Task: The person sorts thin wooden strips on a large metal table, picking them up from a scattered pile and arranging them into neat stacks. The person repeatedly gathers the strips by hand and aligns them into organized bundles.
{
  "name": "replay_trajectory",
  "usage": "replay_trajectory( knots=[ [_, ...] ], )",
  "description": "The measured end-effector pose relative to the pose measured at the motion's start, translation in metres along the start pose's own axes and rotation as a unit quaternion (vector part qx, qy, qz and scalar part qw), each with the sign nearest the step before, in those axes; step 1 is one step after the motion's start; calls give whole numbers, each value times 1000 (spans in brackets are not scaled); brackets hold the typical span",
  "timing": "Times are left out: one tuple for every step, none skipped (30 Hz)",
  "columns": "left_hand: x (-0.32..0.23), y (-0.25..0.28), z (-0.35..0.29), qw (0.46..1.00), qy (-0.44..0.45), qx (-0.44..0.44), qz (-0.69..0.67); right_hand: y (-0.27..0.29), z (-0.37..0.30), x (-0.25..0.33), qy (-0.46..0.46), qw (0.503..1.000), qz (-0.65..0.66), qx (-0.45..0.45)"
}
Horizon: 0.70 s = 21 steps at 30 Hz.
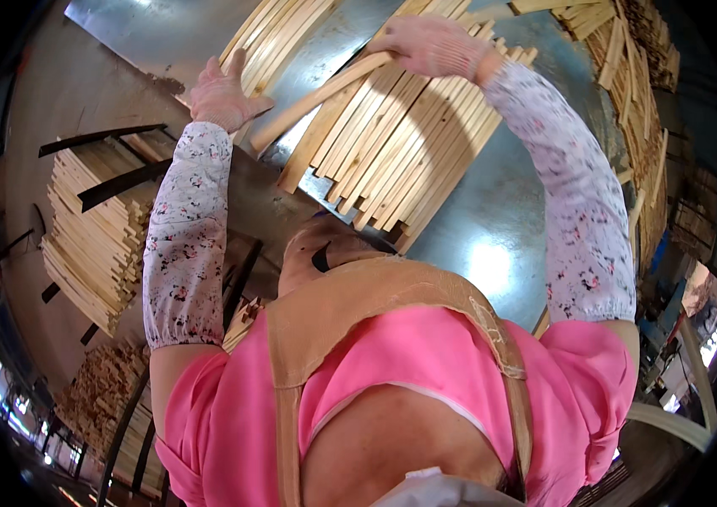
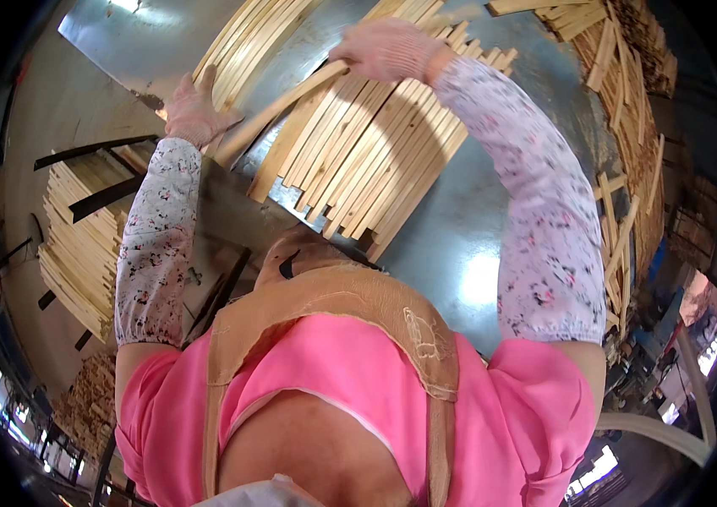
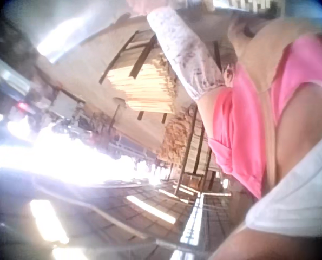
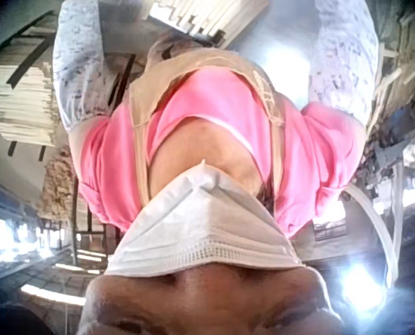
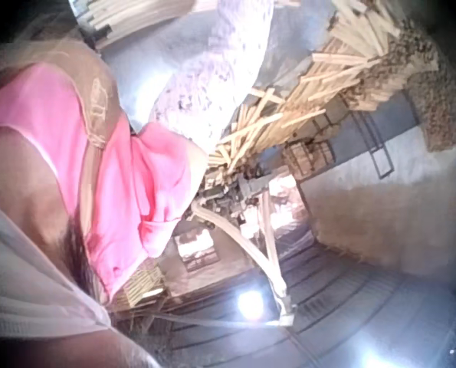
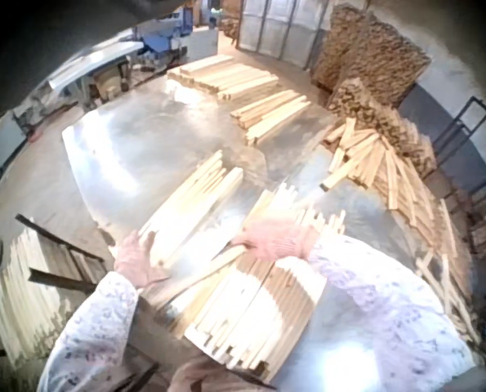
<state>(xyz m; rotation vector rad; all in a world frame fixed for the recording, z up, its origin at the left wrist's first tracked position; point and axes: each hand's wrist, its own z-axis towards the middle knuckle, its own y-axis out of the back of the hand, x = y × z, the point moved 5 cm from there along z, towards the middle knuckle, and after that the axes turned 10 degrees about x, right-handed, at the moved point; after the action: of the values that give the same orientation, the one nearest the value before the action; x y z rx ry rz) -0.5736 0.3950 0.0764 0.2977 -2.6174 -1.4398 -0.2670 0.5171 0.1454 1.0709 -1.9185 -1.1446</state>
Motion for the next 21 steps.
replay_trajectory(
  knots=[
    [7,-5,0,1000,4,-24,7,6,29,14,23,1000,-10,13],
    [12,-7,3,999,-1,-27,-21,8,54,27,43,999,-23,25],
    [11,-6,11,998,-15,-32,-47,4,77,34,59,998,-17,4],
    [10,-5,15,996,-28,-38,-73,-6,101,38,76,997,-10,-16],
    [7,2,13,993,-56,-47,-91,-8,117,43,95,995,-5,-35],
    [1,5,10,997,-31,-44,-58,-10,125,42,81,995,-13,-61],
    [-10,6,0,999,-5,-37,-30,-12,129,46,70,994,-21,-82],
    [-15,5,-4,999,17,-31,0,-14,129,47,56,993,-29,-103],
    [-15,0,1,999,12,-44,10,-30,125,38,87,976,15,-199],
    [-6,-10,1,999,33,-40,8,-28,121,33,80,972,53,-216],
    [0,-14,0,998,48,-40,4,-15,108,27,68,966,86,-232],
    [2,-20,0,997,60,-40,1,-4,92,17,52,960,119,-247],
    [-2,-19,-3,996,61,-66,12,6,69,-4,-38,953,141,-267],
    [-5,-23,-9,994,31,-107,-1,8,54,-30,-119,938,165,-282],
    [-17,-22,-12,987,-20,-161,-13,-9,25,-74,-208,945,79,-239],
    [-35,-22,-15,972,-79,-219,-23,-36,-12,-125,-304,933,-9,-194],
    [-56,-39,-25,938,-196,-280,-55,-64,-37,-165,-365,915,-20,-171],
    [-74,-59,-41,887,-303,-336,-87,-86,-52,-194,-420,895,-32,-147],
    [-100,-68,-63,895,-311,-306,-96,-99,-53,-204,-413,900,2,-138],
    [-127,-76,-89,905,-308,-276,-103,-106,-44,-210,-395,908,38,-132],
    [-144,-90,-101,909,-309,-255,-113,-103,-43,-216,-384,912,68,-127]
  ],
)
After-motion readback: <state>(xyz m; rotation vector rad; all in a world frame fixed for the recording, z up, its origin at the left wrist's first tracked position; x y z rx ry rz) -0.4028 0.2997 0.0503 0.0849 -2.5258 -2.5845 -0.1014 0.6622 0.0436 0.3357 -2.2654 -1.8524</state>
